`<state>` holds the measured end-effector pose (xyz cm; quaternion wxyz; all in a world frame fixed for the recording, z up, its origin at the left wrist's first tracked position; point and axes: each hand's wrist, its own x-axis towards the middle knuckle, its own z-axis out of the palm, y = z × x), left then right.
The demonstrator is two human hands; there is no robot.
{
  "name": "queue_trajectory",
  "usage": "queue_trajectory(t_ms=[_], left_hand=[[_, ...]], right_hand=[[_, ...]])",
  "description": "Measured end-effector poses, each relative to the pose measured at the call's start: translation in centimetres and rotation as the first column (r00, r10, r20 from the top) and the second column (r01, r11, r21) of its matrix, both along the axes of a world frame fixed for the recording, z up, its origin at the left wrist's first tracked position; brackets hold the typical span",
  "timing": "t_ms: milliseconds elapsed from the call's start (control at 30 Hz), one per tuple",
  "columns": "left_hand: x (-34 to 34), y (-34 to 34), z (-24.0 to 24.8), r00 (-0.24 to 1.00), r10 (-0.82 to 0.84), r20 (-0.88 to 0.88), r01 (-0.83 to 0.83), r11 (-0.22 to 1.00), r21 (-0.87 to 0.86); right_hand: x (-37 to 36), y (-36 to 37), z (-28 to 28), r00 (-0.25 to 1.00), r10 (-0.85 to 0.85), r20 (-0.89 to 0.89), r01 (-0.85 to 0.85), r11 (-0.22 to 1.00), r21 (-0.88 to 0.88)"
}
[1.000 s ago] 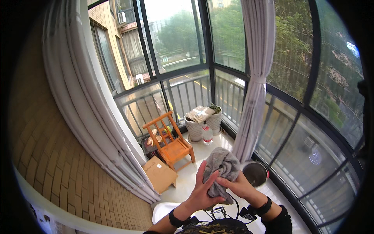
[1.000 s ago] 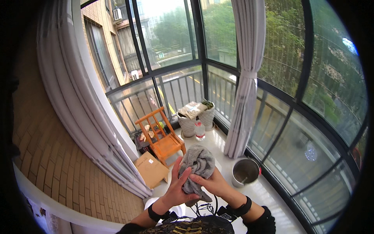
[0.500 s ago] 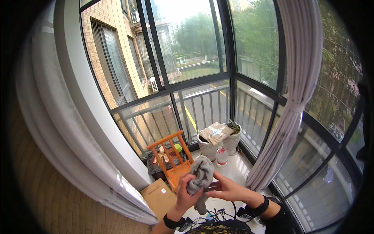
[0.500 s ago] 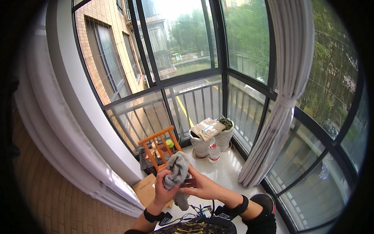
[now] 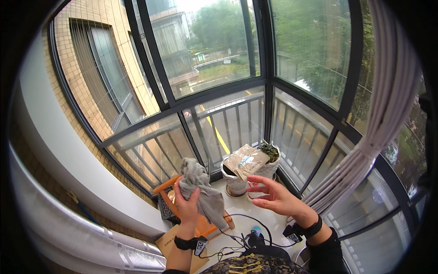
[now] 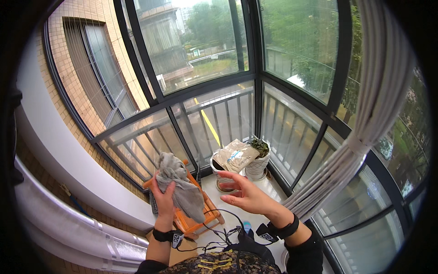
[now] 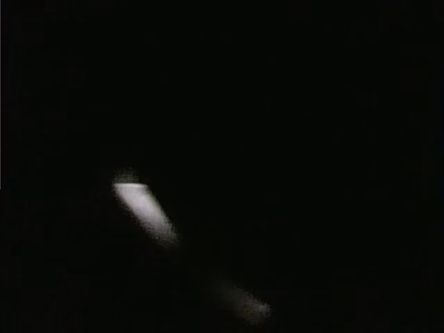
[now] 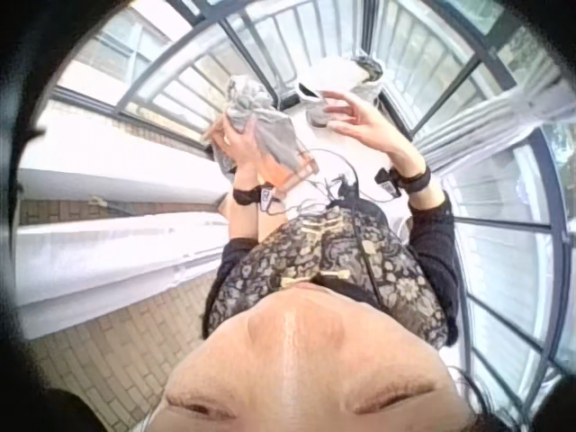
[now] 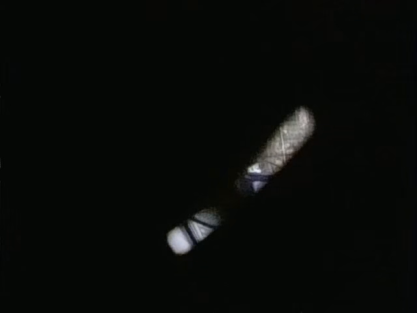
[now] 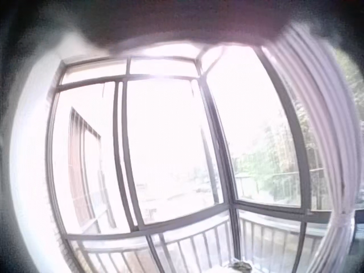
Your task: The person wipes the balcony glass panels with a cloth, then moves to the window frame and uses a toothbrush with a cleaning solution to scrub the track. They wipe the frame with the cloth and continue scrubbing the track along its length.
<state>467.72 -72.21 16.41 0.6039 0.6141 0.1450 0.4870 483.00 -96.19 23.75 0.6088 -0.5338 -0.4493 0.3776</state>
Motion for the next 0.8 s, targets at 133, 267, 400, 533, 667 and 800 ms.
queue_trajectory(t_ms=[133, 267, 400, 533, 667, 800], left_hand=[[5.7, 6.3, -1.1, 0.979, 0.202, -0.011, -0.203, 0.976, -0.078], [10.8, 10.6, -0.6, 0.969, 0.218, 0.113, -0.190, 0.957, -0.220], [15.2, 13.5, 0.3, 0.944, 0.288, 0.163, -0.246, 0.940, -0.238], [19.4, 16.8, 1.0, 0.926, 0.304, 0.224, -0.268, 0.947, -0.177], [23.7, 21.5, 1.2, 0.917, 0.328, 0.225, -0.335, 0.942, -0.009], [27.5, 27.3, 0.2, 0.893, 0.397, 0.211, -0.419, 0.905, 0.072]], right_hand=[[7.9, 3.8, -0.3, 0.998, 0.054, -0.020, -0.053, 0.998, 0.033], [15.6, 7.6, 0.5, 0.995, 0.100, -0.020, -0.098, 0.993, 0.071], [21.3, 10.0, 1.1, 0.994, 0.097, -0.050, -0.093, 0.993, 0.074], [25.8, 11.1, 1.2, 0.997, 0.061, -0.056, -0.055, 0.993, 0.102], [29.0, 11.2, 1.1, 0.997, -0.039, -0.063, 0.046, 0.993, 0.104], [32.0, 12.2, 1.0, 0.987, -0.118, -0.109, 0.128, 0.987, 0.093]])
